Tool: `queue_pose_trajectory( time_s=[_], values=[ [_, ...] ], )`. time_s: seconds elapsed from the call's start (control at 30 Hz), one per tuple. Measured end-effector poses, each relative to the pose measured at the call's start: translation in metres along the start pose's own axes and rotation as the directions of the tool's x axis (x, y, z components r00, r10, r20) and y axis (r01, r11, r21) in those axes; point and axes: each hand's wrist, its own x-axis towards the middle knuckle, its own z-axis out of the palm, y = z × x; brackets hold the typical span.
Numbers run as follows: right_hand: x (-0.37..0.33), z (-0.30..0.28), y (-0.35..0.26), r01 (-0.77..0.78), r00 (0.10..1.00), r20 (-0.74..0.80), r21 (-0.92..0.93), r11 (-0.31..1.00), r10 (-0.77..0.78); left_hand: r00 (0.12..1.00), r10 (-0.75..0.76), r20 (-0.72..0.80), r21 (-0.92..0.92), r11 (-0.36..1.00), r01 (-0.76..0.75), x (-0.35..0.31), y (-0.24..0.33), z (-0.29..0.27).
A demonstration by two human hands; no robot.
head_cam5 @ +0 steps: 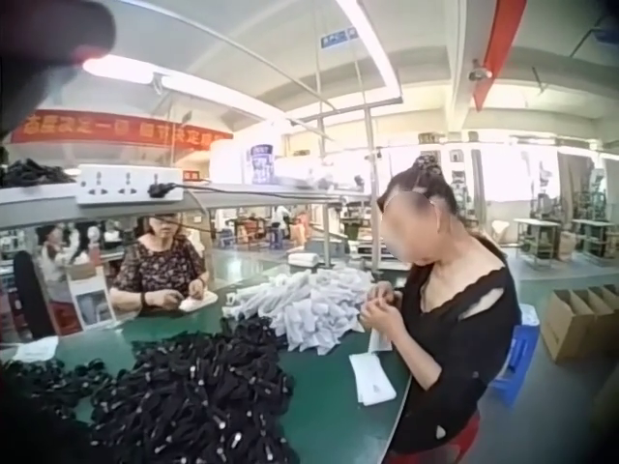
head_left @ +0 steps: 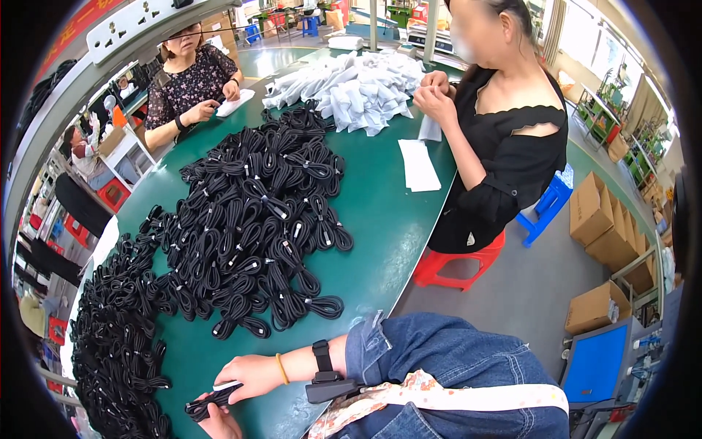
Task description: The person picks up a bundled cable from a pile, turns it over by hand, and scans it with a handheld device. After inspecting the cable, the person places it back on the table and reaches for another.
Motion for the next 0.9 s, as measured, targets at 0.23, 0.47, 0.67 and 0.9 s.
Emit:
queue_pose_trajectory(
  time_s=[0.23,0.47,0.67,0.9],
  values=[
    [-0.001,0.003,-0.003,-0.012,0.999,0.044,0.051,0.999,0.009,0.998,-0.05,0.024,-0.141,0.989,0.052,0.001,-0.013,-0.018],
    [-0.001,0.0,-0.011,-0.116,0.991,0.089,0.154,0.981,0.103,0.997,-0.063,-0.051,-0.175,0.983,0.053,-0.002,-0.01,-0.011],
    [-0.001,0.007,0.0,-0.179,0.981,0.114,0.239,0.954,0.155,0.998,-0.061,-0.004,-0.201,0.978,0.059,-0.002,-0.016,-0.02],
    [-0.006,0.002,-0.012,-0.137,0.99,0.062,0.301,0.944,0.124,0.996,-0.043,0.072,-0.233,0.971,0.059,-0.011,0.004,0.005]
  ],
)
